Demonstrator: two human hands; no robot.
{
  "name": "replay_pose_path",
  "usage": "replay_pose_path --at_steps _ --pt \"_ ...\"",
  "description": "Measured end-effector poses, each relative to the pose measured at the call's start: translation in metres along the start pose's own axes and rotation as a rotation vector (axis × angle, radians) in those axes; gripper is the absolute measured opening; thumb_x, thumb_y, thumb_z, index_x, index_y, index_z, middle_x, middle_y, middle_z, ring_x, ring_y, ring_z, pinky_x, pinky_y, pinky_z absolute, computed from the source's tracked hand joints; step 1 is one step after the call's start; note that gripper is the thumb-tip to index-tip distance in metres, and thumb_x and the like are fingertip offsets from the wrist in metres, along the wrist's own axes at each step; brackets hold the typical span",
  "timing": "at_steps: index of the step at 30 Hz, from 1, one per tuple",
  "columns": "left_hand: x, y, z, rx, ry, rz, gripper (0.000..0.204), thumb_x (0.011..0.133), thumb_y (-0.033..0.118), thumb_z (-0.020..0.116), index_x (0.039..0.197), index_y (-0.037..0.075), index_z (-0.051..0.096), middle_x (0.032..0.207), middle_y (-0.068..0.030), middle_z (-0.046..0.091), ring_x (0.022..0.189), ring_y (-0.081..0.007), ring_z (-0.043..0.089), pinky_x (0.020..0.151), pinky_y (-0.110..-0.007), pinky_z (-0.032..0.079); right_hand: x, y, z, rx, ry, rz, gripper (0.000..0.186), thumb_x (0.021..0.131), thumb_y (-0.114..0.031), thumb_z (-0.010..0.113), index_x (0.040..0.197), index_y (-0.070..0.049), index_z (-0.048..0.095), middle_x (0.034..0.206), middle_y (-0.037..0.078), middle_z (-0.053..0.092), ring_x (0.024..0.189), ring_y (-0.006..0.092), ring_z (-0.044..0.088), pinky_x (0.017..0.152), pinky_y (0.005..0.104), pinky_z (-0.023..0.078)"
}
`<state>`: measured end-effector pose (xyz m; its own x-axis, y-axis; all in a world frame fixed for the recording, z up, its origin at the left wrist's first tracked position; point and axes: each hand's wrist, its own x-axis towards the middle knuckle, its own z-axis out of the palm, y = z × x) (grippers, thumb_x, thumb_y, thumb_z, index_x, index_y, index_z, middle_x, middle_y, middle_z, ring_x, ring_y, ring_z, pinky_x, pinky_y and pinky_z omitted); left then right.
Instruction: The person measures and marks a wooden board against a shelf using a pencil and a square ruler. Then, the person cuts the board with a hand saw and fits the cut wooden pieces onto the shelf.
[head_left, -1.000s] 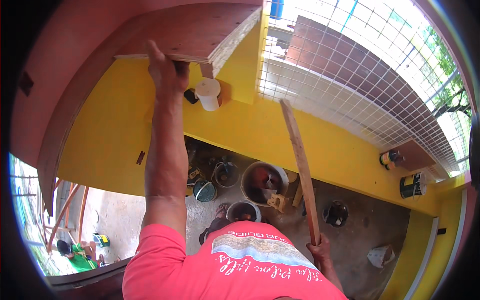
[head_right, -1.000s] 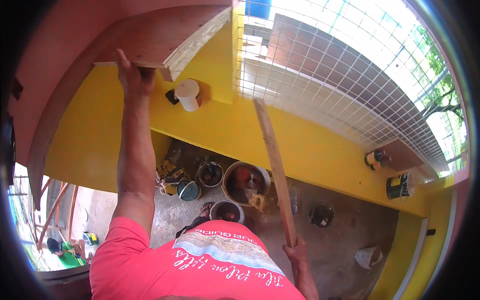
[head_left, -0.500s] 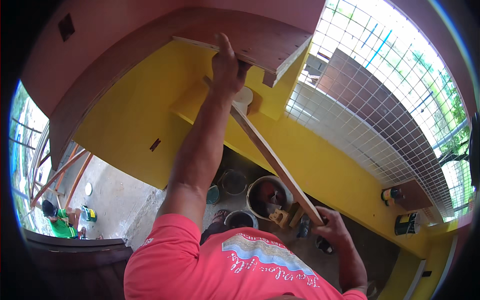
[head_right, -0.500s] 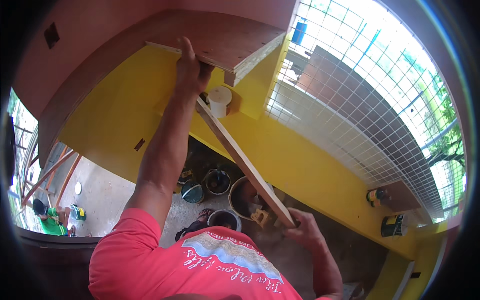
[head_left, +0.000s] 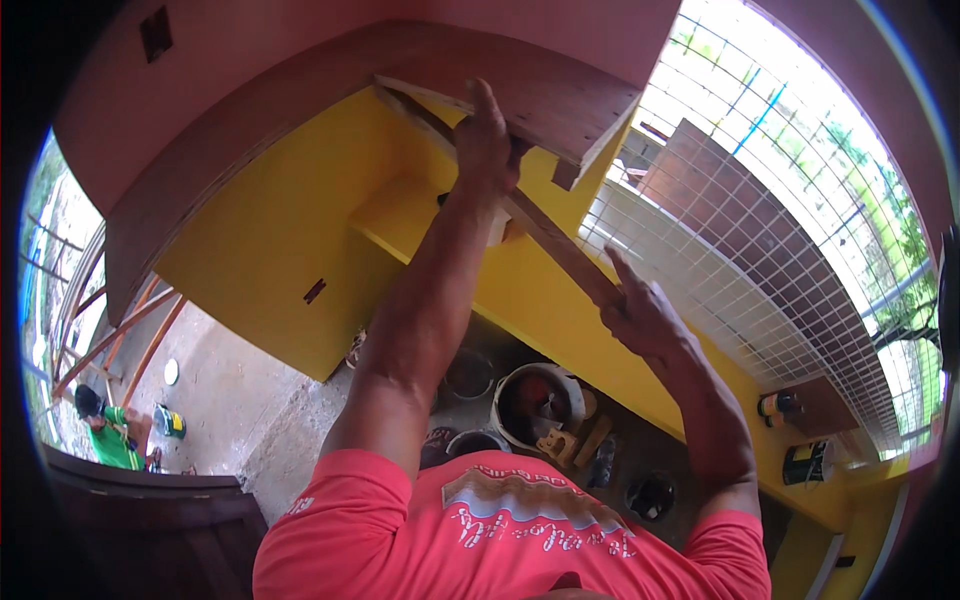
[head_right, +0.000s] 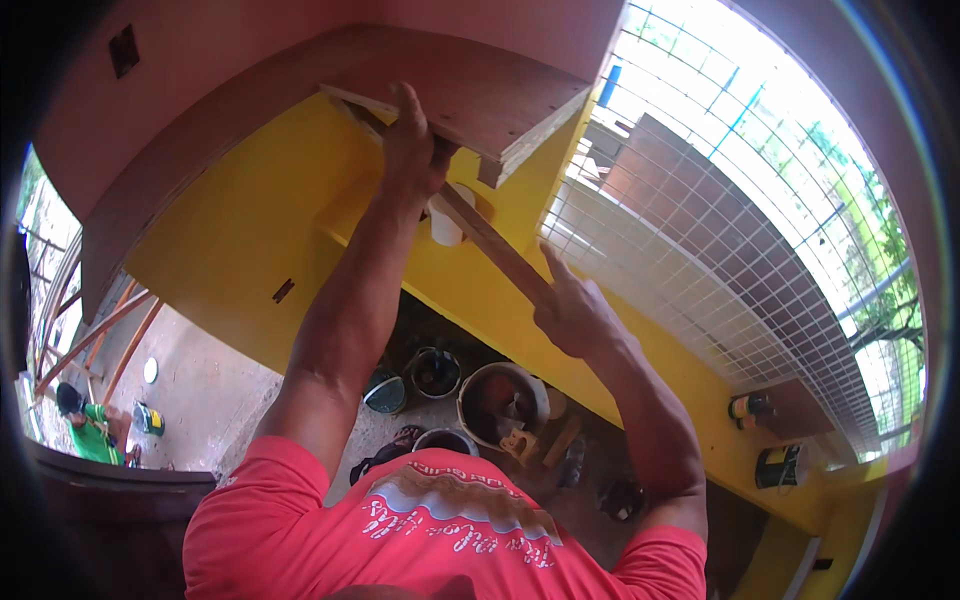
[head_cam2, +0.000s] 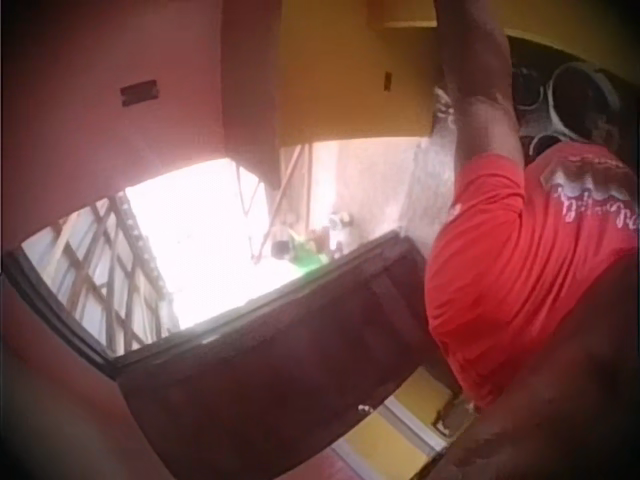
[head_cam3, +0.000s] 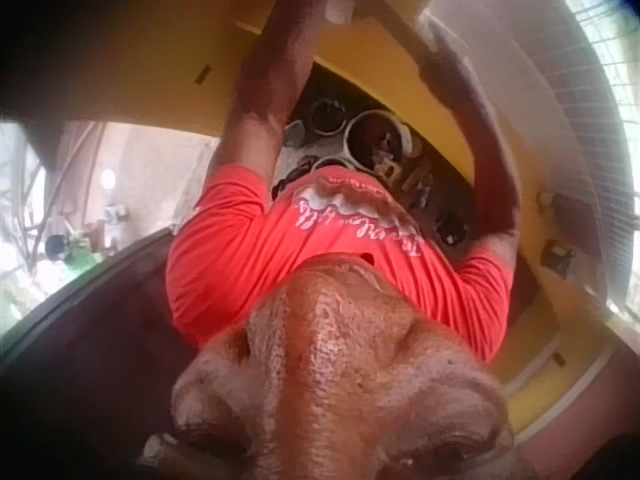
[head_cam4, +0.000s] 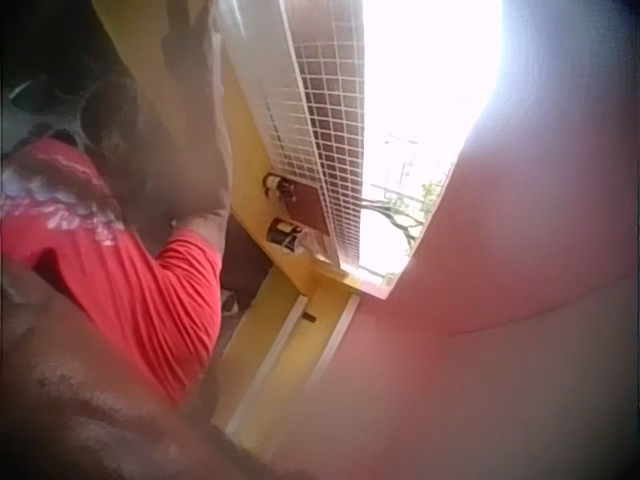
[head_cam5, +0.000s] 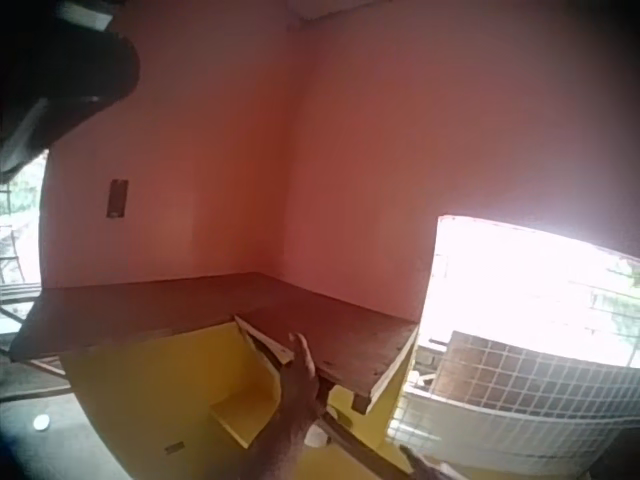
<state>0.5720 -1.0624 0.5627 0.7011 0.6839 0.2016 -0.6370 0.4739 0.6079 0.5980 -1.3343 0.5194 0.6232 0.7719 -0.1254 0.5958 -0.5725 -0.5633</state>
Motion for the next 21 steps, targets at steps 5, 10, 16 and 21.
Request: replay_pose_path --at_steps 5,10,16,21 --pt "-0.009 0.008 0.004 0.049 -0.008 -0.023 0.072 0.096 0.058 0.042 0.133 -0.004 0.038 0.124 -0.0131 0.053 0.113 -0.0231 0.056 0.093 -0.036 0.053 0.016 -0.040 -0.018 -0.063 0.047 -0.110 0.099 0.080 -0.013 0.058 0.152 -0.013 -0.010 0.099 0.026 0.067 0.094 0.0442 0.063 0.089 0.0473 0.047" --pt "-0.009 0.009 0.003 0.053 0.005 -0.058 0.073 0.096 0.058 0.041 0.134 -0.004 0.037 0.127 -0.0138 0.050 0.114 -0.0245 0.056 0.095 -0.038 0.052 0.040 -0.060 -0.019 -0.043 0.031 -0.185 0.100 0.080 -0.013 0.059 0.151 -0.008 -0.011 0.102 0.026 0.067 0.095 0.0440 0.063 0.088 0.0457 0.047" --pt "-0.003 0.017 -0.015 0.042 -0.117 -0.106 0.072 0.097 0.058 0.041 0.135 -0.004 0.037 0.131 -0.0160 0.049 0.119 -0.0265 0.053 0.098 -0.041 0.050 0.051 -0.058 -0.013 -0.046 0.063 -0.229 0.097 0.080 -0.012 0.058 0.152 -0.004 -0.006 0.101 0.027 0.068 0.091 0.0414 0.065 0.086 0.0431 0.048" --pt "-0.050 0.048 -0.039 0.360 0.148 -0.029 0.075 0.095 0.060 0.045 0.122 -0.010 0.048 0.100 -0.0155 0.063 0.080 -0.0226 0.068 0.069 -0.032 0.059 0.046 -0.055 -0.021 0.063 0.063 -0.206 0.091 0.080 -0.011 0.057 0.152 -0.002 0.002 0.096 0.024 0.070 0.074 0.0332 0.067 0.075 0.0382 0.052"
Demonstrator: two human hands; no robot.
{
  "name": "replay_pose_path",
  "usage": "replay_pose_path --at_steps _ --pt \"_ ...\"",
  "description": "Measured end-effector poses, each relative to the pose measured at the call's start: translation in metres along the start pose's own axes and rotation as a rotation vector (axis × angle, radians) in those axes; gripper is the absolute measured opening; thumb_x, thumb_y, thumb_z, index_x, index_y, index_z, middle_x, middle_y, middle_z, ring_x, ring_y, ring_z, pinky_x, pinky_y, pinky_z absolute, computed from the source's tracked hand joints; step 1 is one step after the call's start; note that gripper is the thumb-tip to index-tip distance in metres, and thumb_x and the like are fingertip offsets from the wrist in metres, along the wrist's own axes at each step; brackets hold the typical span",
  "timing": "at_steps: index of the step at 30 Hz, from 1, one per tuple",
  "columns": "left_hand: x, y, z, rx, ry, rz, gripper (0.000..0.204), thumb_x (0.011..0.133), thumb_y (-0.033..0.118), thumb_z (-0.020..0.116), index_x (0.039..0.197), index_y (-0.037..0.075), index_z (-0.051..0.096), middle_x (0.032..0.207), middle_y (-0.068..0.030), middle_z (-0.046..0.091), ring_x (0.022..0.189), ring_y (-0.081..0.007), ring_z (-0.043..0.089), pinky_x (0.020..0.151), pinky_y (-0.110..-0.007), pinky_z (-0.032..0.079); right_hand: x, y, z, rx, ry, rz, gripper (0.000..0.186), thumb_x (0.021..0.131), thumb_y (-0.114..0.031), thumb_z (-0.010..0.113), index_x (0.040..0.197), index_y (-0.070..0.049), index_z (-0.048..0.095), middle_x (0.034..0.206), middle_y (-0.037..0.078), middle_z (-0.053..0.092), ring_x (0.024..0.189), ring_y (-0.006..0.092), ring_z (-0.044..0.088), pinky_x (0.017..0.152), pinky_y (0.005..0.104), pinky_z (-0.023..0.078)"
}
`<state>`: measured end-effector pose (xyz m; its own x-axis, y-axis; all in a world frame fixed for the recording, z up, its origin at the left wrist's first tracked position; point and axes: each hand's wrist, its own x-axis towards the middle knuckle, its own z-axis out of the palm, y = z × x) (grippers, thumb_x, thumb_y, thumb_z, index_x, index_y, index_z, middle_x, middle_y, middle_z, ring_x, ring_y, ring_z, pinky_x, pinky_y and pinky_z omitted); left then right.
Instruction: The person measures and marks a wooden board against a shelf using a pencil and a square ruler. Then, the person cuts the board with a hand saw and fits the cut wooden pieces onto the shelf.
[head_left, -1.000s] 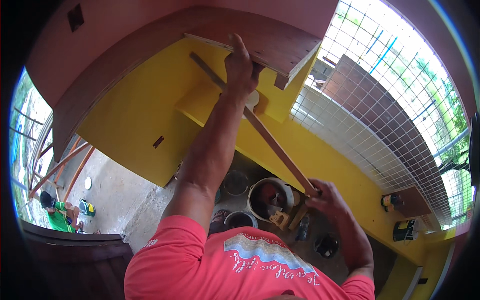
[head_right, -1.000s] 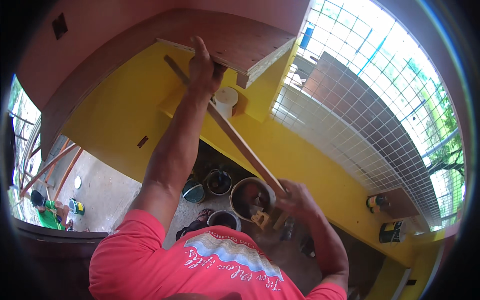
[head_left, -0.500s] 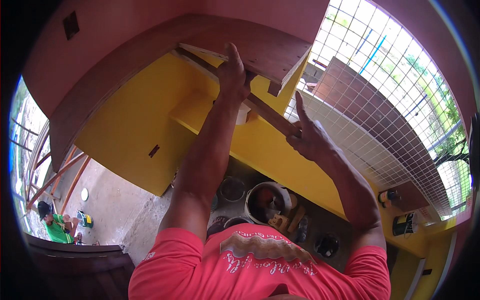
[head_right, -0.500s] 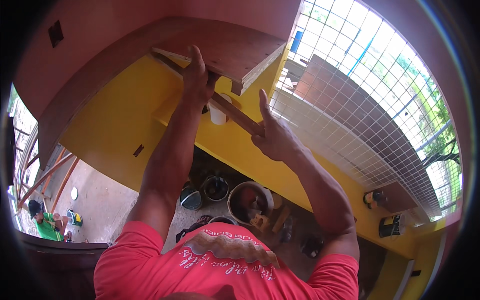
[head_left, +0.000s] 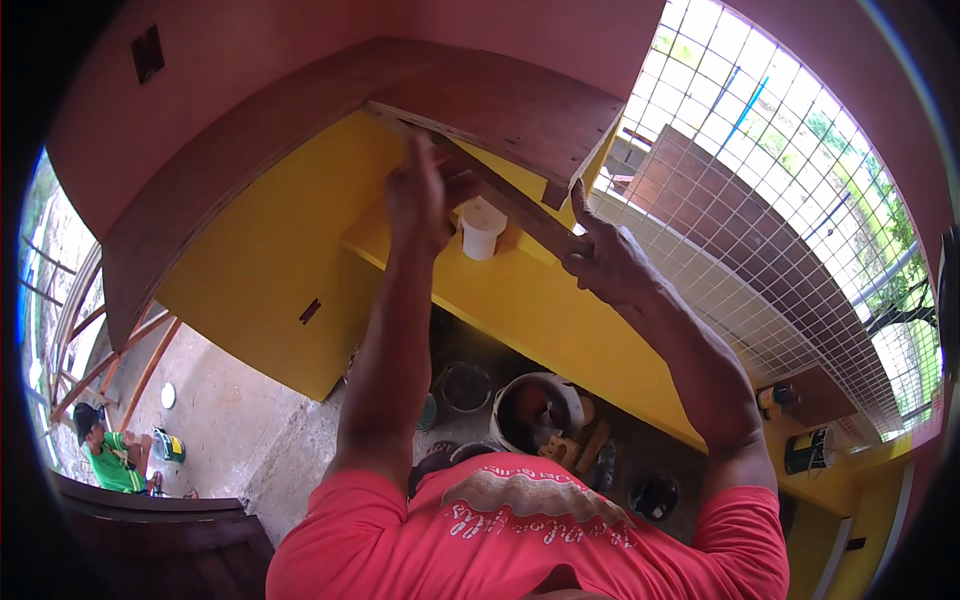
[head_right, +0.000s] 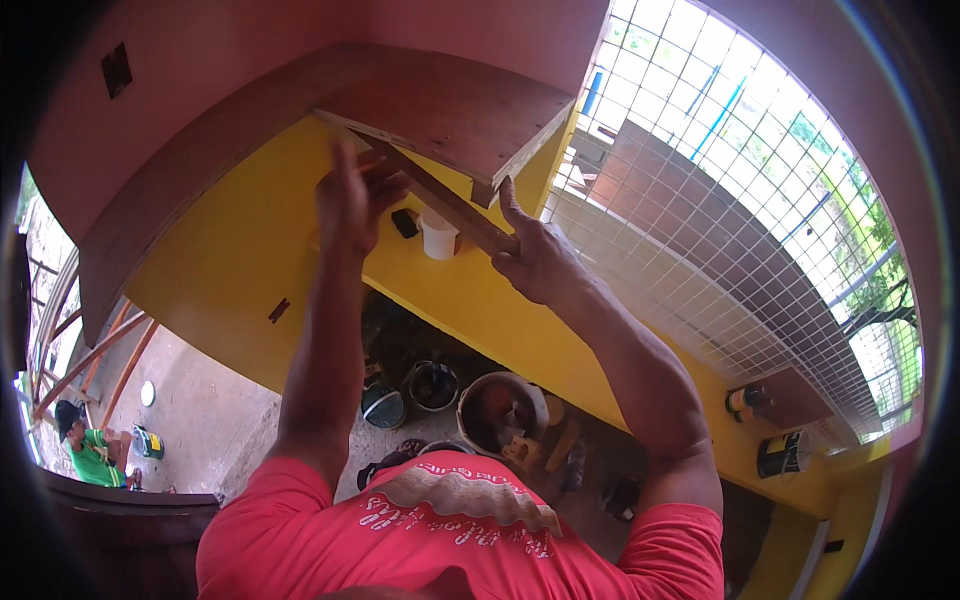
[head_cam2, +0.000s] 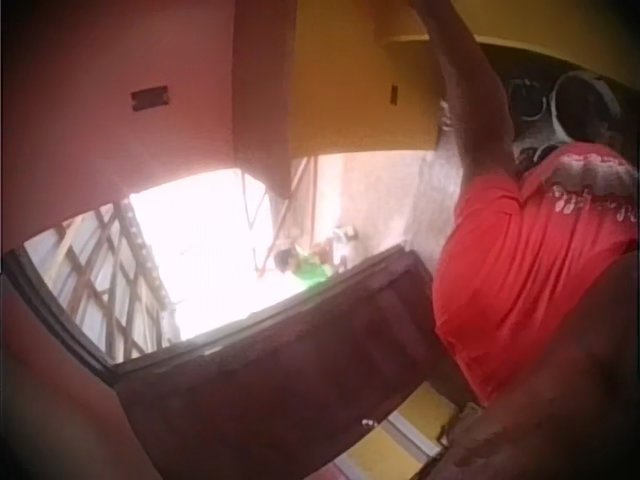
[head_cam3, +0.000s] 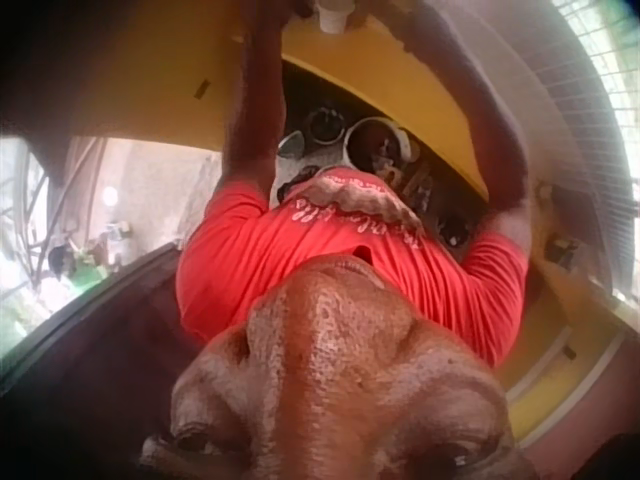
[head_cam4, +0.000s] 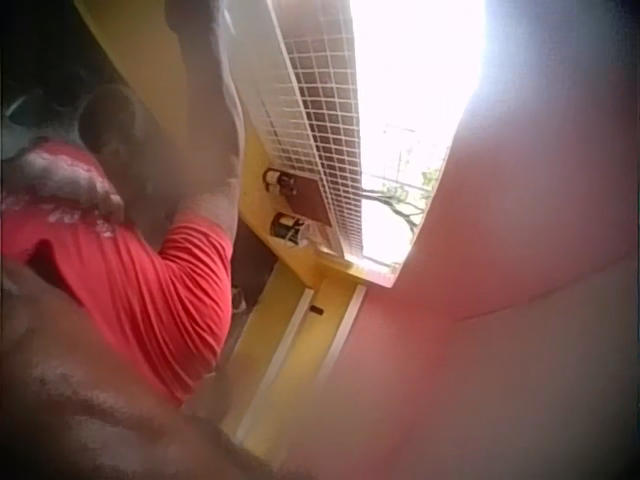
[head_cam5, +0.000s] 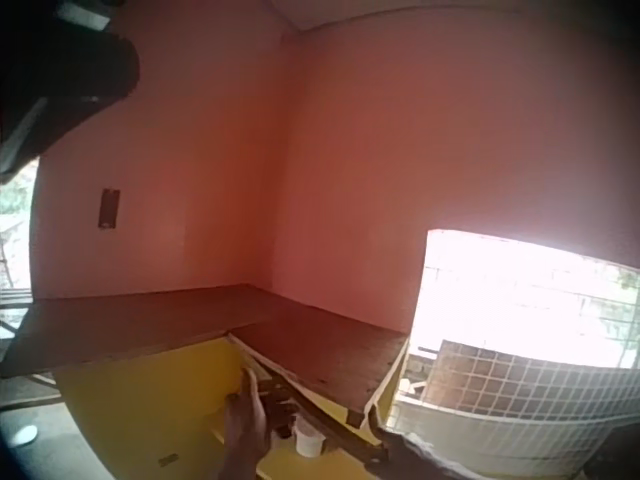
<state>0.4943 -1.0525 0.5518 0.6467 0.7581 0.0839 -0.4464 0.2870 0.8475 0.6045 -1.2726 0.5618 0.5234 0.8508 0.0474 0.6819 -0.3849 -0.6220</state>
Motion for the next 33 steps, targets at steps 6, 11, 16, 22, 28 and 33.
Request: replay_pose_path --at_steps 6,11,16,22,28,33 --pt "0.021 -0.091 -0.038 -0.067 0.047 -0.164 0.072 0.094 0.064 0.042 0.129 0.001 0.044 0.094 -0.0102 0.062 0.077 -0.0205 0.063 0.071 -0.034 0.054 0.002 -0.018 -0.001 0.018 -0.042 0.054 0.092 0.083 -0.011 0.059 0.154 -0.015 0.000 0.080 0.011 0.066 0.058 0.0149 0.062 0.059 0.0294 0.052" --pt "0.022 -0.092 0.032 -0.638 -0.149 -0.093 0.065 0.096 0.060 0.042 0.129 0.004 0.043 0.102 -0.0078 0.054 0.093 -0.0174 0.055 0.087 -0.040 0.047 0.002 -0.012 -0.004 0.044 -0.035 0.024 0.092 0.084 -0.014 0.059 0.154 -0.012 -0.001 0.079 0.011 0.066 0.060 0.0143 0.063 0.058 0.0286 0.050" --pt "0.021 -0.090 0.045 -0.820 -0.135 -0.079 0.062 0.097 0.058 0.044 0.130 0.005 0.042 0.100 -0.0076 0.049 0.089 -0.0178 0.051 0.090 -0.039 0.046 0.005 -0.015 -0.005 -0.096 -0.040 0.044 0.091 0.084 -0.016 0.061 0.153 -0.008 0.003 0.082 0.015 0.068 0.065 0.0175 0.066 0.063 0.0313 0.052" --pt "0.025 -0.064 0.040 -0.824 -0.040 -0.040 0.070 0.098 0.055 0.042 0.145 0.005 0.030 0.138 -0.0146 0.042 0.124 -0.0258 0.046 0.106 -0.038 0.039 0.015 -0.045 -0.009 -0.379 0.148 -0.064 0.057 0.080 -0.024 0.068 0.127 0.003 0.050 0.089 0.022 0.068 0.082 0.0313 0.069 0.076 0.0400 0.051" --pt "0.043 -0.051 0.027 -0.798 -0.025 0.020 0.069 0.099 0.059 0.033 0.148 0.011 0.029 0.147 -0.0098 0.036 0.133 -0.0268 0.038 0.110 -0.042 0.036 0.021 -0.061 -0.006 -0.463 0.184 0.040 0.039 0.077 -0.027 0.074 0.097 0.005 0.062 0.090 0.024 0.067 0.087 0.0335 0.068 0.078 0.0423 0.050" --pt "0.062 -0.049 0.008 -0.860 -0.055 0.064 0.067 0.099 0.061 0.029 0.146 0.014 0.033 0.146 -0.0067 0.037 0.132 -0.0251 0.039 0.108 -0.042 0.038 0.023 -0.063 -0.004 -0.539 0.188 0.004 0.036 0.077 -0.026 0.076 0.092 0.004 0.062 0.084 0.022 0.065 0.083 0.0340 0.067 0.075 0.0424 0.050"
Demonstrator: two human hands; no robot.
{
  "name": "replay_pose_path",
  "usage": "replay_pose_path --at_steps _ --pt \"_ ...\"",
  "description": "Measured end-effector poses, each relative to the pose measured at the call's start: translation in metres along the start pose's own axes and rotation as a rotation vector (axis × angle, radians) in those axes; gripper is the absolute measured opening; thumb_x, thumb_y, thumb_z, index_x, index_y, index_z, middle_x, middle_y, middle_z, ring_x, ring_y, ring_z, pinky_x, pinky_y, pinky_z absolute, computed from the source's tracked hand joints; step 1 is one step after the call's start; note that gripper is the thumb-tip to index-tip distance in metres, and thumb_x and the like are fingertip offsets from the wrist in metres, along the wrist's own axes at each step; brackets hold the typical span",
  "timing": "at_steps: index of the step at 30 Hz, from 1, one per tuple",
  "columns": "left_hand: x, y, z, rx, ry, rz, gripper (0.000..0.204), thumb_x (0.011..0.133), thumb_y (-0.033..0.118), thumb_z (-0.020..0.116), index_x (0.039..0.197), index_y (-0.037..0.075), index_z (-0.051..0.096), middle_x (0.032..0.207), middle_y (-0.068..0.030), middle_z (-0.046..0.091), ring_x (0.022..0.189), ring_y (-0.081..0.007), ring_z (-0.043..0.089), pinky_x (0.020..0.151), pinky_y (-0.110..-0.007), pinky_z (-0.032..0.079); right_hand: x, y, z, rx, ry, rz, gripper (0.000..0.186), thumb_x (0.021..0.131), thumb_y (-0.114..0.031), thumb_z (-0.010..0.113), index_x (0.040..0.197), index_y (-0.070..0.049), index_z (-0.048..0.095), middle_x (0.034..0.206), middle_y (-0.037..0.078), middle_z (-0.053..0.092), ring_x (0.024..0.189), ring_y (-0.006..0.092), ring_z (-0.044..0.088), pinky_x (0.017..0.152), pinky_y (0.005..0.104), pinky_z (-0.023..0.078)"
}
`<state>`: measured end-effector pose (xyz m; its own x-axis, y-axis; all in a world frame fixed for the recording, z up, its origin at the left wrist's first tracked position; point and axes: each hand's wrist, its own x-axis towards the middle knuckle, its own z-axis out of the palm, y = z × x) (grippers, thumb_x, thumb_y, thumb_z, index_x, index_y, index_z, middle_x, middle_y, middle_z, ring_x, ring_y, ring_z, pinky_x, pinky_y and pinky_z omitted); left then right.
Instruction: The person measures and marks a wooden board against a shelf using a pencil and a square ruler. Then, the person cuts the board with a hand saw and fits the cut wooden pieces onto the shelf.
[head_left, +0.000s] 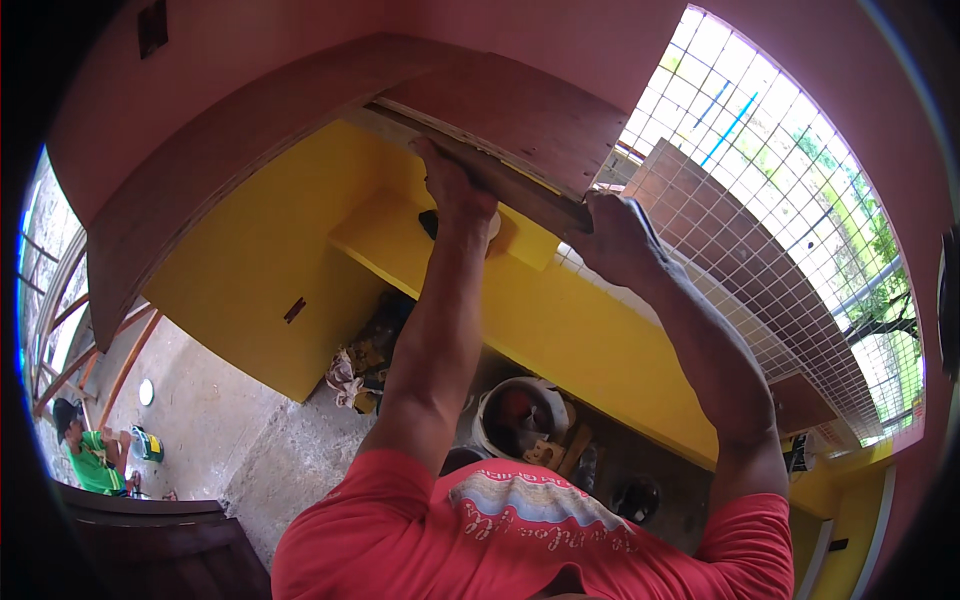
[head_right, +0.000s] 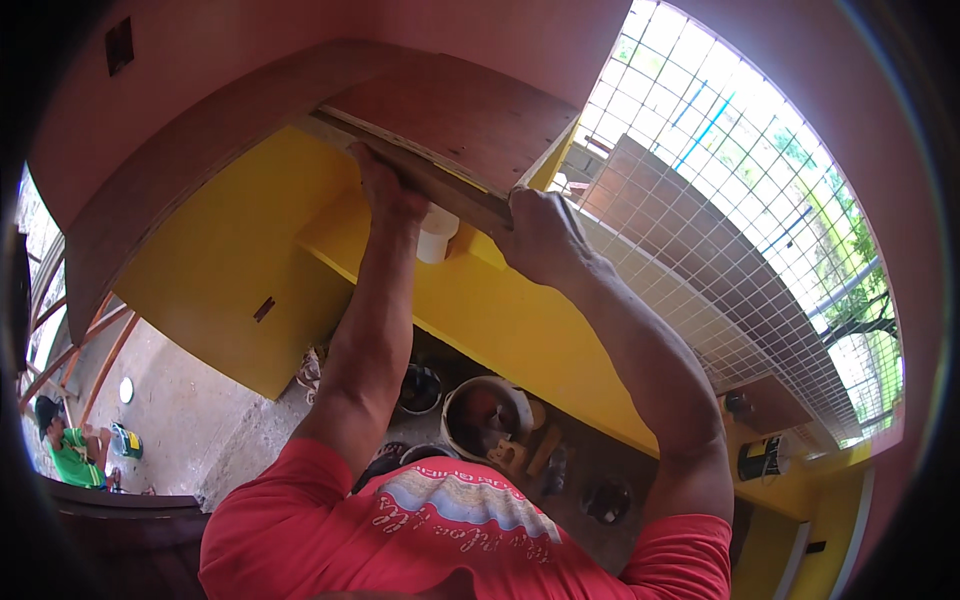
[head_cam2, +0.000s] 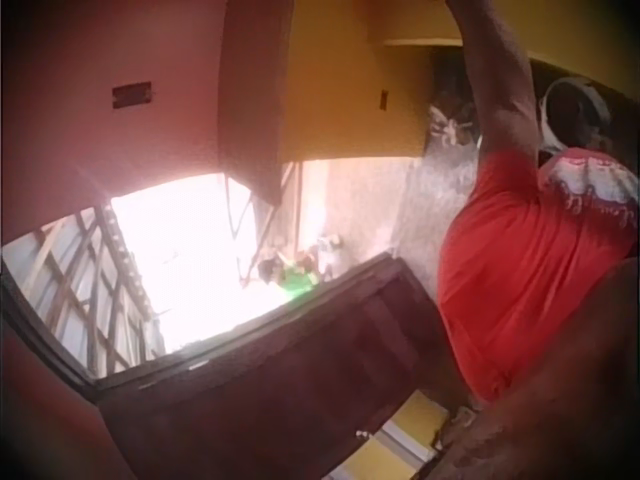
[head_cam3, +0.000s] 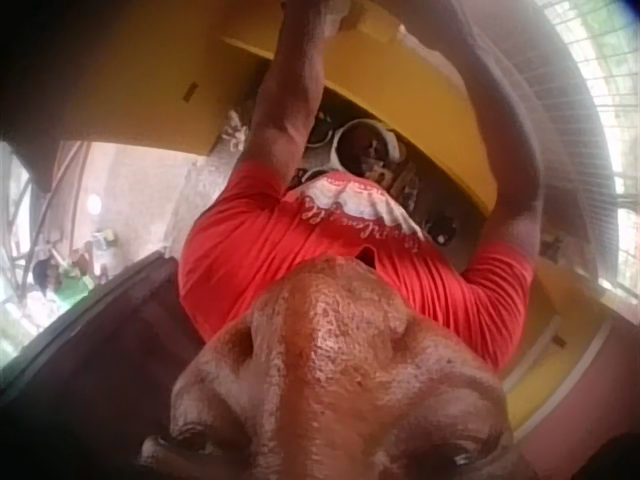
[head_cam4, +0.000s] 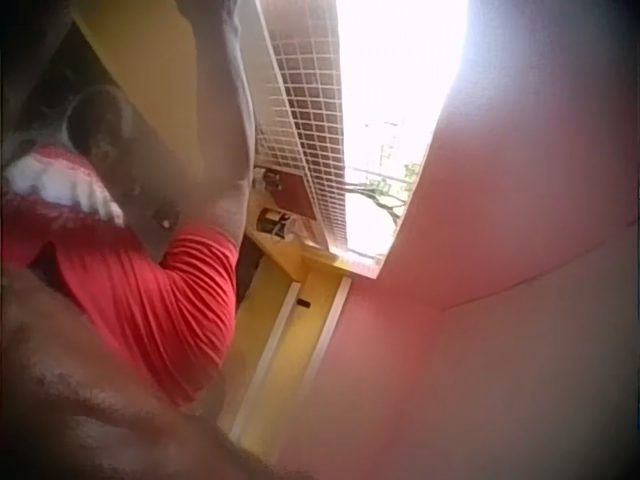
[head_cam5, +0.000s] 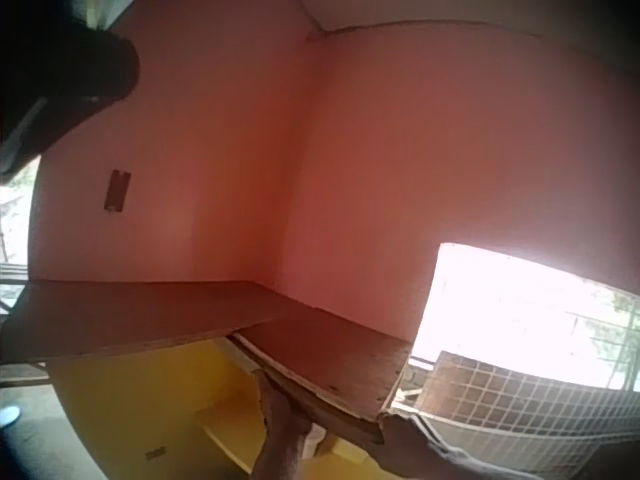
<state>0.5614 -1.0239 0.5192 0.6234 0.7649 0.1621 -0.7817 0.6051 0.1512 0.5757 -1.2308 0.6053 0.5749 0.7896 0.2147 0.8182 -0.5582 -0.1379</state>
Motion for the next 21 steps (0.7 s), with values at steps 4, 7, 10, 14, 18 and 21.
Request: replay_pose_path --at_steps 4,7,10,14,18,21 --pt "-0.015 0.000 0.022 -0.014 0.063 -0.004 0.068 0.100 0.057 0.033 0.148 0.010 0.027 0.149 -0.0095 0.033 0.134 -0.0253 0.036 0.113 -0.040 0.032 0.001 0.001 -0.005 0.006 0.024 0.031 0.035 0.078 -0.025 0.076 0.090 0.004 0.062 0.084 0.022 0.064 0.081 0.0335 0.067 0.074 0.0413 0.050" --pt "-0.015 0.002 0.021 -0.006 0.033 0.018 0.069 0.099 0.058 0.034 0.148 0.010 0.027 0.148 -0.0101 0.034 0.134 -0.0253 0.036 0.113 -0.041 0.032 0.001 0.001 -0.003 0.017 0.044 0.021 0.035 0.078 -0.026 0.076 0.089 0.004 0.062 0.084 0.021 0.065 0.080 0.0330 0.067 0.073 0.0408 0.050" --pt "-0.012 -0.001 0.021 0.012 0.040 -0.015 0.070 0.099 0.059 0.034 0.149 0.010 0.027 0.148 -0.0107 0.034 0.134 -0.0256 0.036 0.113 -0.040 0.032 0.001 -0.003 -0.007 0.043 0.026 0.064 0.035 0.079 -0.027 0.075 0.089 0.004 0.062 0.085 0.021 0.065 0.081 0.0323 0.067 0.073 0.0407 0.050" --pt "-0.009 -0.002 0.020 0.062 0.074 -0.012 0.068 0.099 0.059 0.031 0.148 0.011 0.028 0.147 -0.0100 0.035 0.133 -0.0256 0.038 0.111 -0.039 0.034 0.000 -0.002 -0.007 0.048 0.023 0.065 0.034 0.081 -0.028 0.071 0.089 0.004 0.062 0.083 0.021 0.065 0.079 0.0312 0.066 0.073 0.0407 0.049" --pt "-0.003 -0.002 0.011 0.047 0.037 -0.014 0.073 0.099 0.060 0.030 0.149 0.008 0.023 0.149 -0.0114 0.032 0.136 -0.0258 0.035 0.114 -0.037 0.030 -0.002 -0.004 -0.007 0.067 0.037 0.078 0.033 0.081 -0.027 0.071 0.088 0.004 0.062 0.080 0.020 0.065 0.076 0.0313 0.066 0.071 0.0411 0.049" --pt "-0.008 -0.003 0.012 0.059 -0.003 0.019 0.074 0.099 0.061 0.030 0.150 0.007 0.023 0.149 -0.0114 0.032 0.136 -0.0258 0.034 0.114 -0.038 0.030 -0.002 -0.002 -0.007 0.094 0.022 0.075 0.033 0.082 -0.027 0.070 0.088 0.004 0.062 0.078 0.021 0.064 0.075 0.0321 0.066 0.071 0.0418 0.049"
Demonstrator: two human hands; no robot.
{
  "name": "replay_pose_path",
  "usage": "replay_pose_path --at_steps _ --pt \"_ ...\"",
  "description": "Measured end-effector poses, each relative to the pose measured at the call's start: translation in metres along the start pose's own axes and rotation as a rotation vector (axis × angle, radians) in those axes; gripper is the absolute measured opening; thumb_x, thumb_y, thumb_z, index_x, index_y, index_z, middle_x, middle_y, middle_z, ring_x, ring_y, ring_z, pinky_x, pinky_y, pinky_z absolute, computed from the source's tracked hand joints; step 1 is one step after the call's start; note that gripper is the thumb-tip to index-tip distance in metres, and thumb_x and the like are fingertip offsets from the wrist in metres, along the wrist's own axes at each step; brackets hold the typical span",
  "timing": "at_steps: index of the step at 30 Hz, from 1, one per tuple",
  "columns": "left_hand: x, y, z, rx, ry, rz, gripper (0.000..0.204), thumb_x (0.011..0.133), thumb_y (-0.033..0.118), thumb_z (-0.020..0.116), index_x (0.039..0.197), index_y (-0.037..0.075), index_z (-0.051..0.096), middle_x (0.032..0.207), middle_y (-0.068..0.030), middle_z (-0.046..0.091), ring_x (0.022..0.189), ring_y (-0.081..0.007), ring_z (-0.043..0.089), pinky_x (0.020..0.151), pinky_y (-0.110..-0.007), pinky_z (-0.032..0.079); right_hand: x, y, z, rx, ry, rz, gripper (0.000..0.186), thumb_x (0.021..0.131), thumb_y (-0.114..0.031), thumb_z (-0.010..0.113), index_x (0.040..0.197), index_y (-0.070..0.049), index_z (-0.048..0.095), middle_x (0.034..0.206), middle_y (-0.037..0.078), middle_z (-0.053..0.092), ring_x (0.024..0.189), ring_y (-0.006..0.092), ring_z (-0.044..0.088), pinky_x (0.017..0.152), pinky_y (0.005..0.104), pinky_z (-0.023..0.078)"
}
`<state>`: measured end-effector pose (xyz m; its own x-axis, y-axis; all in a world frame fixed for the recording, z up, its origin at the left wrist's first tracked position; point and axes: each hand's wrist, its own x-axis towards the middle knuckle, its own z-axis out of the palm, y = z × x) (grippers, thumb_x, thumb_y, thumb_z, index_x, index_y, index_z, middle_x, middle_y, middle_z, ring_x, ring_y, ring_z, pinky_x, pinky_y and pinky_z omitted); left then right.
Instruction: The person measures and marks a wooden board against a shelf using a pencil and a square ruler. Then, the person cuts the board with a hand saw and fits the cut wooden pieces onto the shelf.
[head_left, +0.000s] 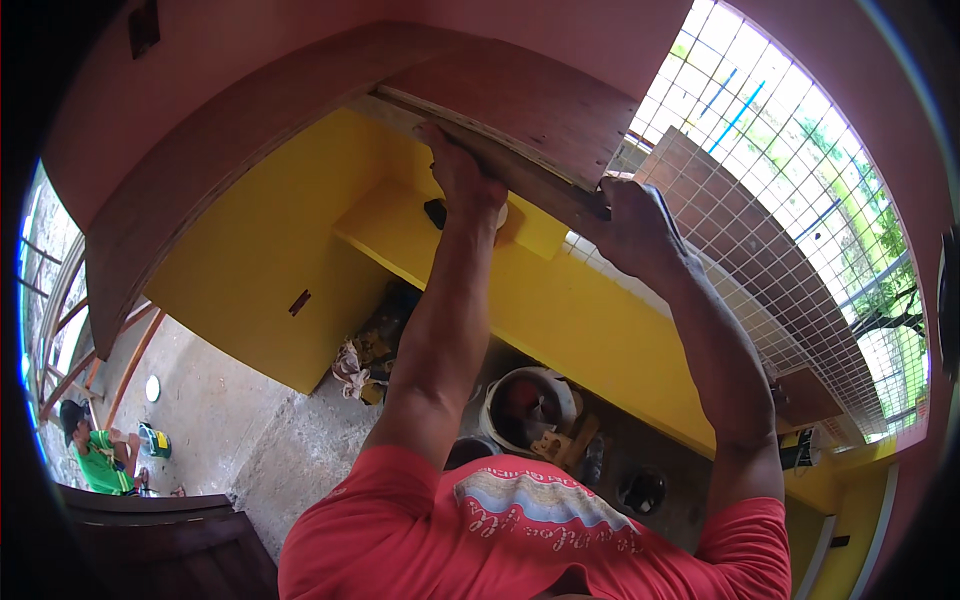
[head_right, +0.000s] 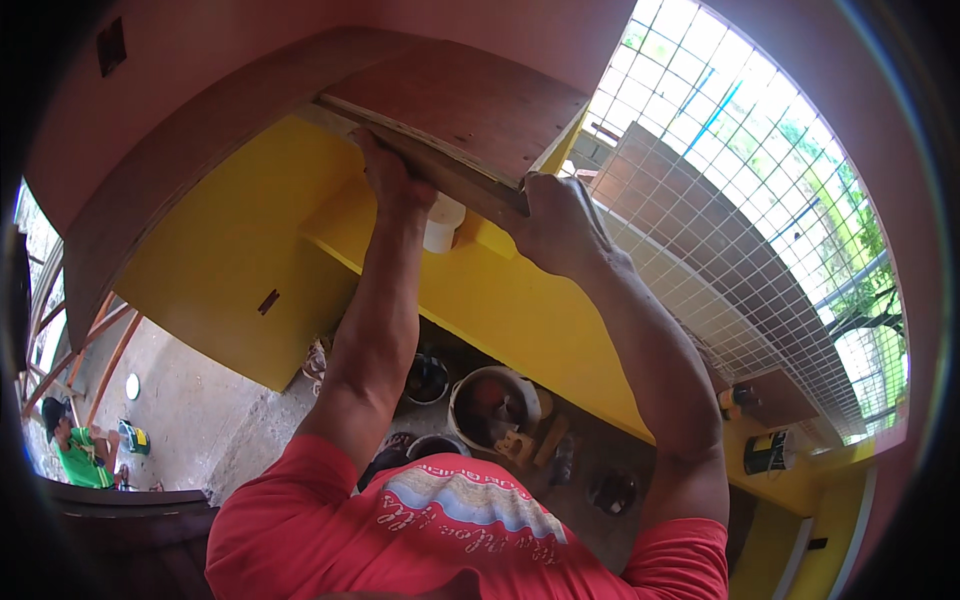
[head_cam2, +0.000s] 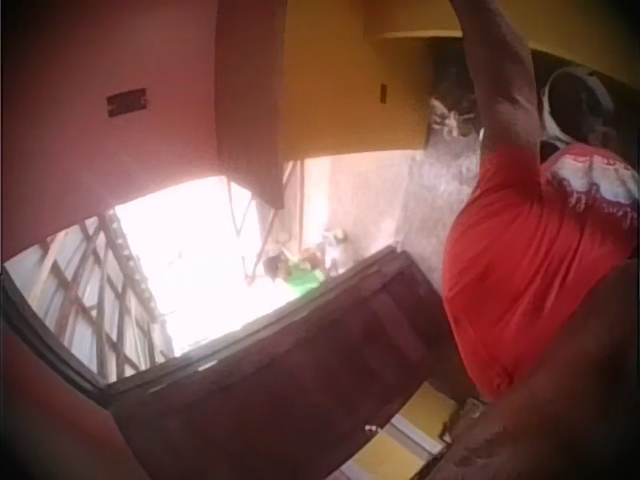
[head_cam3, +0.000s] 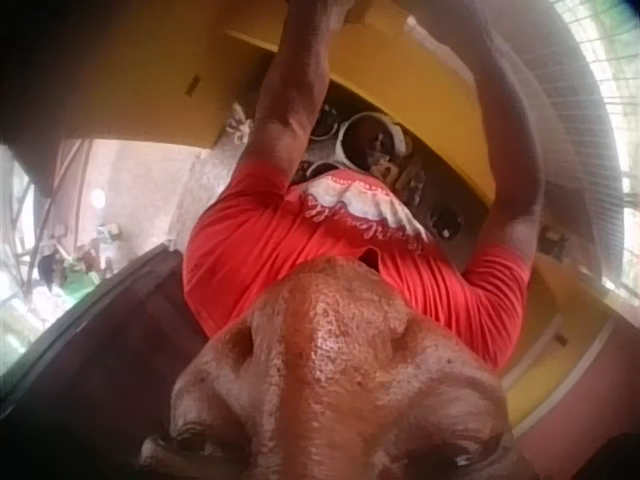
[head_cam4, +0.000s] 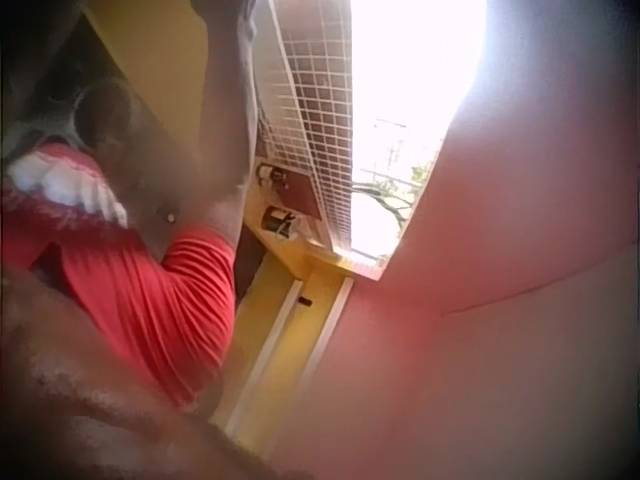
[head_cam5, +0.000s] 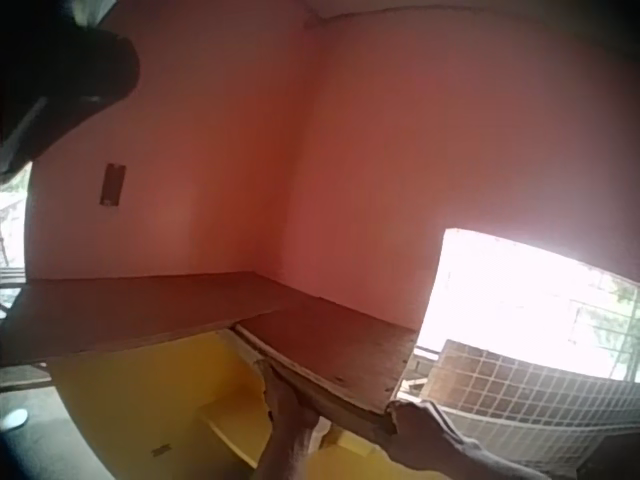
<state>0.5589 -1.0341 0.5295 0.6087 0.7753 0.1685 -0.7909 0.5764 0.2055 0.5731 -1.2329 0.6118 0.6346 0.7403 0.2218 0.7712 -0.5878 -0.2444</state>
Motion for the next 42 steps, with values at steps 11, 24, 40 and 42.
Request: replay_pose_path --at_steps 11,24,40,42 --pt "0.003 0.001 0.004 0.033 0.048 0.050 0.065 0.100 0.055 0.033 0.146 0.010 0.030 0.144 -0.0093 0.039 0.130 -0.0240 0.042 0.108 -0.037 0.038 0.001 0.010 0.006 0.006 0.051 -0.067 0.030 0.082 -0.025 0.067 0.093 0.003 0.063 0.084 0.022 0.067 0.081 0.0347 0.067 0.075 0.0420 0.050" --pt "0.033 -0.009 -0.030 0.058 -0.102 0.173 0.059 0.099 0.049 0.046 0.126 -0.004 0.047 0.114 -0.0094 0.058 0.101 -0.0176 0.057 0.089 -0.031 0.048 0.017 0.019 0.018 -0.116 0.162 -0.265 0.032 0.086 -0.015 0.064 0.111 0.004 0.061 0.097 0.009 0.066 0.089 0.0159 0.060 0.081 0.0320 0.048" --pt "0.042 -0.013 -0.043 -0.044 -0.305 0.221 0.059 0.095 0.053 0.053 0.118 -0.002 0.050 0.102 -0.0070 0.060 0.086 -0.0105 0.055 0.072 -0.025 0.048 0.002 0.025 0.024 0.083 0.277 0.132 0.049 0.086 -0.009 0.058 0.132 0.004 0.045 0.123 0.013 0.051 0.115 0.0203 0.051 0.100 0.0344 0.041" --pt "0.041 -0.009 -0.044 -0.050 -0.334 0.191 0.058 0.096 0.053 0.052 0.117 -0.001 0.051 0.100 -0.0062 0.060 0.085 -0.0104 0.056 0.071 -0.025 0.048 0.004 0.014 0.024 0.057 0.195 0.158 0.048 0.085 -0.009 0.057 0.130 0.004 0.047 0.116 0.012 0.055 0.110 0.0193 0.054 0.096 0.0334 0.044"
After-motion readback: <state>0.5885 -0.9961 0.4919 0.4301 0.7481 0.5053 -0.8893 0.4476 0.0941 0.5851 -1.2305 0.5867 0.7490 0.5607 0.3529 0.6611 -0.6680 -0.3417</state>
